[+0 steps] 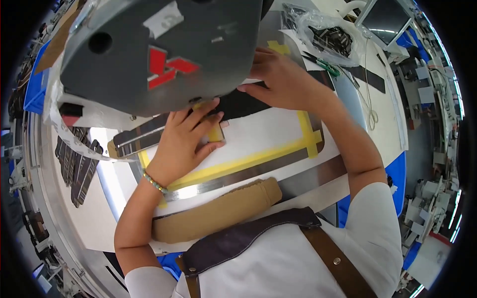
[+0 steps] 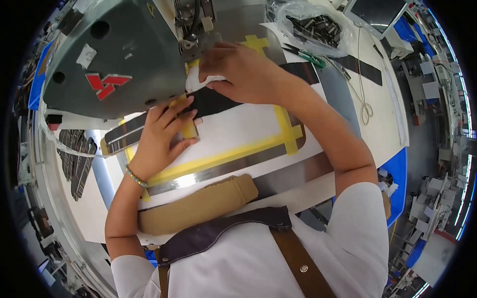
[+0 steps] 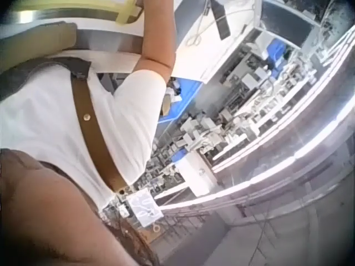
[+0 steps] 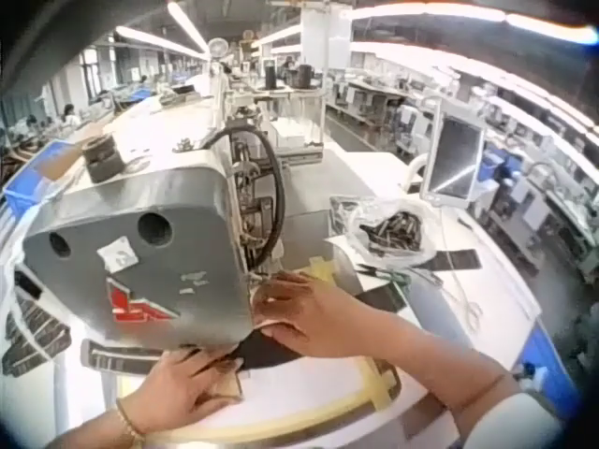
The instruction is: Sewing and assembling various components using an industrial sewing machine.
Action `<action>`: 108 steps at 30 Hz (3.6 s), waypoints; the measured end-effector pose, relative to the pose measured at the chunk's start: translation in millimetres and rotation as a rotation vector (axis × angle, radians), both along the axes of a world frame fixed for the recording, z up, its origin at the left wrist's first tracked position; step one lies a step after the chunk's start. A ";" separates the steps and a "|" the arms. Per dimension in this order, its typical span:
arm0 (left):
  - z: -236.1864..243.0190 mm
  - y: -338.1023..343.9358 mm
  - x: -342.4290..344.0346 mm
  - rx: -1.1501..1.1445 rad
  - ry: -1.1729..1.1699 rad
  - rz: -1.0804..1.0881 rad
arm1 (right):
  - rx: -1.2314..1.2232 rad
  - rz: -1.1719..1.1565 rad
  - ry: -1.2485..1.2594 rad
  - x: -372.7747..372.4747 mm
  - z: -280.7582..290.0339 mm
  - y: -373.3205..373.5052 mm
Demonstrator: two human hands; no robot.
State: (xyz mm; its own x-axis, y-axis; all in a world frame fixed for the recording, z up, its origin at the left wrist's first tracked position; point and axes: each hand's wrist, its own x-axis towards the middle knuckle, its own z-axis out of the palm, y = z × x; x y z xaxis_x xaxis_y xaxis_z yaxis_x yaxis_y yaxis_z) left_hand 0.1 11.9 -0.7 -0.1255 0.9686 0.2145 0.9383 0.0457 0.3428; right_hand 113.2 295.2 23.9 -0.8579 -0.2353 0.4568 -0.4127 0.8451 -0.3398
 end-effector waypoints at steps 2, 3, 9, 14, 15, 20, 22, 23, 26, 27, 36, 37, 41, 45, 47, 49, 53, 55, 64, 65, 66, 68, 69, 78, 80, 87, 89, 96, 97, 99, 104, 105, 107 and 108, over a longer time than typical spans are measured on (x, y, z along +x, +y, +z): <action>-1.0 -0.5 -2.0 0.076 -0.061 0.012 | -0.038 0.057 -0.109 13.5 0.2 -1.7; -1.2 -0.8 -1.9 0.038 -0.069 0.012 | -0.074 0.124 -0.158 19.4 -1.4 -2.4; -0.2 -0.1 -4.4 0.030 -0.121 0.034 | 0.010 0.147 -0.157 32.0 -28.6 -14.8; 0.0 -0.4 -5.8 0.044 -0.138 0.036 | 0.058 0.093 -0.119 30.1 -36.6 -21.7; -0.5 -0.3 -5.7 0.014 -0.146 0.033 | 0.059 0.093 -0.119 29.3 -36.8 -22.5; -1.3 -1.6 -3.5 0.066 -0.004 -0.005 | 0.195 0.135 -0.019 24.8 -37.7 -24.2; -1.1 -1.8 -2.2 0.010 0.045 -0.009 | 0.204 0.133 -0.008 25.1 -39.0 -24.7; -0.8 -1.8 -1.4 0.026 0.081 -0.003 | 0.220 0.129 0.004 25.9 -39.7 -24.4; 1.1 -1.4 -1.0 0.024 0.119 -0.009 | 0.137 0.135 0.029 24.8 -42.9 -24.0; 1.7 -1.3 -1.3 -0.013 0.137 -0.018 | 0.121 0.128 0.045 24.8 -43.4 -22.6; 0.4 -2.9 -1.5 -0.008 0.117 -0.009 | 0.085 0.119 -0.027 24.5 -43.3 -16.0; 2.2 -2.5 -0.9 -0.011 0.094 -0.004 | 0.090 0.123 -0.020 24.0 -43.4 -16.8; 25.2 -4.0 6.3 0.063 0.156 -0.085 | 0.076 0.127 -0.030 24.7 -43.1 -18.7; 73.6 -20.5 33.3 0.245 0.000 -0.207 | 0.068 0.130 -0.022 24.7 -44.5 -18.7; 98.3 -27.0 52.1 0.434 -0.183 -0.246 | 0.098 0.126 -0.010 24.3 -45.3 -18.6; 117.3 -28.3 69.3 0.556 -0.322 -0.270 | 0.108 0.123 -0.008 23.6 -45.4 -18.2; 143.8 -23.9 82.6 0.566 -0.467 -0.356 | 0.155 0.116 0.021 23.1 -44.4 -18.4; 143.7 -14.7 68.2 0.545 -0.544 -0.532 | 0.164 0.110 0.015 22.8 -43.8 -18.4; 146.1 -29.2 69.0 0.376 -0.520 -0.666 | 0.226 0.101 0.029 17.3 -42.5 -15.4; 139.3 -30.8 68.9 0.368 -0.418 -0.610 | 0.232 0.099 0.027 16.7 -42.1 -14.9; 132.3 -32.5 68.9 0.346 -0.444 -0.591 | 0.236 0.100 0.030 15.8 -41.4 -14.1; 114.2 -33.5 62.1 0.095 -0.264 -0.464 | 0.235 0.107 0.021 14.6 -40.5 -13.0; 104.3 -33.5 59.0 0.097 -0.255 -0.472 | 0.236 0.107 0.025 13.8 -40.4 -12.8; 46.6 -37.3 6.2 -0.018 -0.074 -0.020 | 0.292 0.098 0.037 -1.5 -45.0 -4.4; 39.3 -36.0 -3.1 -0.026 -0.059 0.008 | 0.282 0.105 0.085 -6.2 -45.8 -1.1; 28.9 -32.7 -22.3 0.011 -0.054 0.111 | 0.267 0.098 0.079 -8.5 -43.5 -0.6; 29.7 -35.3 -23.8 0.015 -0.029 0.126 | 0.276 0.027 0.144 -2.8 -37.8 2.5; 26.2 -39.6 -29.0 0.004 -0.001 0.169 | 0.072 -0.051 0.023 37.6 -18.1 26.1; 24.3 -38.1 -29.3 0.079 0.059 0.146 | 0.063 -0.031 0.017 41.5 -19.3 23.1; 20.4 -34.2 -29.3 0.024 0.039 0.157 | 0.052 -0.009 0.009 45.7 -23.4 11.8; 16.2 -26.5 -24.6 -0.027 0.028 0.179 | 0.137 0.079 -0.005 36.9 -35.5 -32.3; 15.8 -24.9 -23.7 -0.042 -0.013 0.180 | 0.155 0.114 0.036 33.9 -36.6 -38.7; 15.9 -24.0 -22.2 -0.058 -0.054 0.181 | 0.186 0.116 -0.002 30.3 -38.6 -48.4; 15.7 -24.0 -20.8 -0.028 -0.027 0.152 | 0.188 0.120 0.007 29.5 -39.3 -51.3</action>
State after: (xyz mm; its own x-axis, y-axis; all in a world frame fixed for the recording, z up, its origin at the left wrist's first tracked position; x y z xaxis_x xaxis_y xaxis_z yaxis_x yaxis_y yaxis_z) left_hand -20.7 -12.1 15.0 -0.2768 0.9434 0.1824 0.9104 0.1967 0.3641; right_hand 142.7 243.9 -15.4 -0.8155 -0.4173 0.4011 -0.5161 0.8380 -0.1775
